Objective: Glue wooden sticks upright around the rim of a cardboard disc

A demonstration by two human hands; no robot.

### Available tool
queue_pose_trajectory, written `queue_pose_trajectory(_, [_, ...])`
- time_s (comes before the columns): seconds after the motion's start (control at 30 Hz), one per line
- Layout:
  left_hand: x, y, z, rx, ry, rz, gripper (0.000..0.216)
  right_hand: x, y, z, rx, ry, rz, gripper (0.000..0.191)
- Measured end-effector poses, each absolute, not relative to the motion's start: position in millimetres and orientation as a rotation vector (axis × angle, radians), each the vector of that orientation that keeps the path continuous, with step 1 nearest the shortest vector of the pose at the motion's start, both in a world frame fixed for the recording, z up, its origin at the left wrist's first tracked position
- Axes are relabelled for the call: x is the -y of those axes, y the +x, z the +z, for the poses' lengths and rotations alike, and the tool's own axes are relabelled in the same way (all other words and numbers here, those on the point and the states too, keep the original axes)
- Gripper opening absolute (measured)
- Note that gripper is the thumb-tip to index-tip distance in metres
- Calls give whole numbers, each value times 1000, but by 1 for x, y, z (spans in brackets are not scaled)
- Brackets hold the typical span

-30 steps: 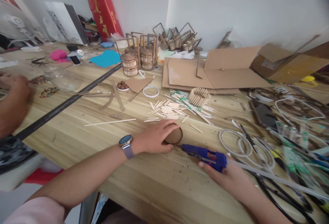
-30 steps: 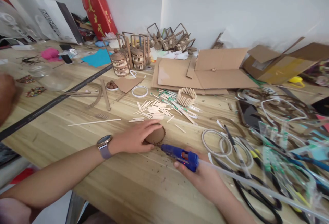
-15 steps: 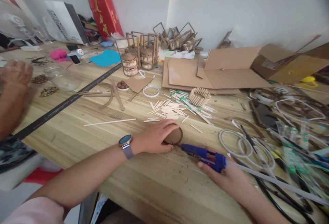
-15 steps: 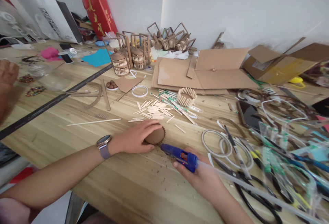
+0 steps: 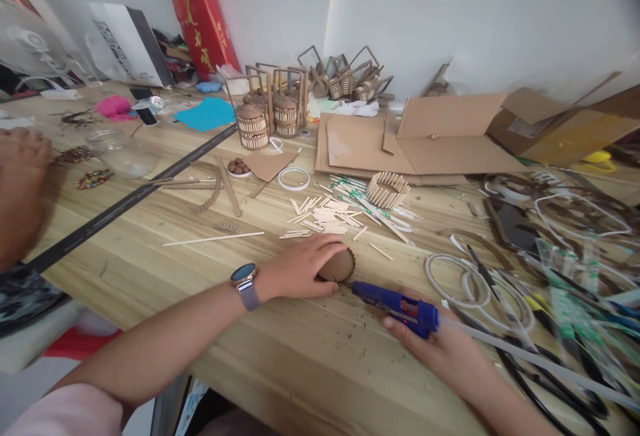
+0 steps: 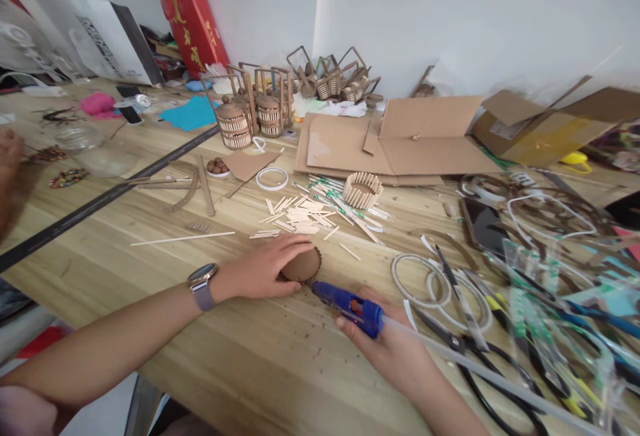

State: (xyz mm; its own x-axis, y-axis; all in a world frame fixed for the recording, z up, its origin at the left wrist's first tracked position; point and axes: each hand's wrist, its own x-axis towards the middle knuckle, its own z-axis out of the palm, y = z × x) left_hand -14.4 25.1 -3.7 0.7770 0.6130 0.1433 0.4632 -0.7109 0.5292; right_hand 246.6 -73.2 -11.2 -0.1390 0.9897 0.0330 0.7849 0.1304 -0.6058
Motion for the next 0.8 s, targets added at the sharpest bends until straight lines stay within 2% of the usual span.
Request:
queue_pose_trajectory(0.53, [-25, -14, -2, -797, 2480, 464, 67, 76, 245, -18, 1993, -1676, 569, 39])
queue_pose_trajectory(0.8, [-25, -13, -1, -788, 2483, 449, 71, 72, 246, -7, 1825, -1681, 685, 42])
